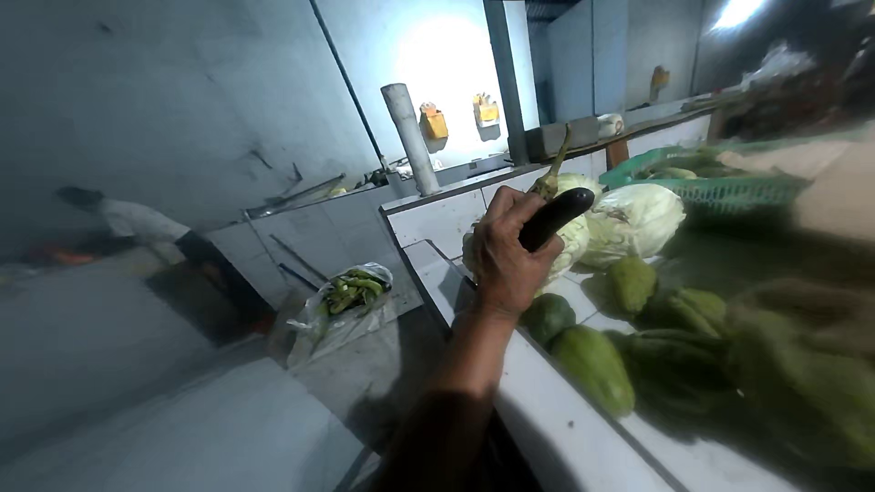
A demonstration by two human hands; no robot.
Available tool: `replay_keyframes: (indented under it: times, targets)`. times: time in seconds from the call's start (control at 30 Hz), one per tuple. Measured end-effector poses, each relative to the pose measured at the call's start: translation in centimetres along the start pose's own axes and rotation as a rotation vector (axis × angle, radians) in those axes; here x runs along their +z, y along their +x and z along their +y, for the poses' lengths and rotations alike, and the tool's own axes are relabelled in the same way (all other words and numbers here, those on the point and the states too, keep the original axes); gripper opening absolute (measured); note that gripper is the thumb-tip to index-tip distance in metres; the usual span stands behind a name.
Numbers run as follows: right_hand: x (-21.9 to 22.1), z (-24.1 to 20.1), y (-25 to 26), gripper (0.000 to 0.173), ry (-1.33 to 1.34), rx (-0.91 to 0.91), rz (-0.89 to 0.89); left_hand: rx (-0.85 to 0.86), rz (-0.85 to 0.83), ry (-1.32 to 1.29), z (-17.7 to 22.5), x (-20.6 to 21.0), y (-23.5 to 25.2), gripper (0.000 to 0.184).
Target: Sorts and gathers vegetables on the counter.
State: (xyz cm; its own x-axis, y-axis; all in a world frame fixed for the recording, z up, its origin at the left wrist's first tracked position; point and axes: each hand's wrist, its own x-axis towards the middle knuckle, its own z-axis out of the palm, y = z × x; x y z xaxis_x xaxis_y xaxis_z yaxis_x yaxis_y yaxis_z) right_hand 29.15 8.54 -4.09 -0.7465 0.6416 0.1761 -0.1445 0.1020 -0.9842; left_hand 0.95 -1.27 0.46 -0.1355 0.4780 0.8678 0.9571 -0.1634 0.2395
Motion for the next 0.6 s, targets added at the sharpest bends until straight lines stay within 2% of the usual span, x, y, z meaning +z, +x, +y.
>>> replay_keyframes:
  times: [0.1,0.17,0.27,0.33,0.37,0.43,0.53,0.6]
  targets:
    - [0.6,-1.4,-0.6,0.031,-0.649,-0.250,-0.139,0.090,0.109,-0.021,-2.0,1.4,0.5,0.024]
    - [0.7,-2.8,0.4,0.032,-1.046,-0.484,-0.127,0.120,0.148,-0.041,-2.8,2.0,0.7,0.023]
    - [-2.4,-2.9,3.4,0.045,-1.291,-0.579,-0.052,0.130,0.153,-0.049,-2.8,2.0,0.7,0.023]
    - [-4.6,-1.3,4.3,0.049,-1.334,-0.396,-0.065,0.132,0.153,-0.046,-2.8,2.0,0.7,0.022]
    - [-5.3,-0.4,4.3,0.042,-1.319,-0.229,-0.087,0.132,0.153,-0.043,-2.9,1.9,0.7,0.022]
    - [-6.5,1.0,4.2,0.028,-1.213,-0.026,-0.094,0.122,0.144,-0.041,-2.8,1.9,0.7,0.021]
    - [-5.9,0.8,3.5,0.019,-1.024,0.009,0.054,0.108,0.131,-0.038,-2.7,1.8,0.7,0.022]
    - [-4.6,0.2,3.0,0.019,-0.847,0.009,0.204,0.113,0.130,-0.023,-2.7,1.7,0.7,0.023]
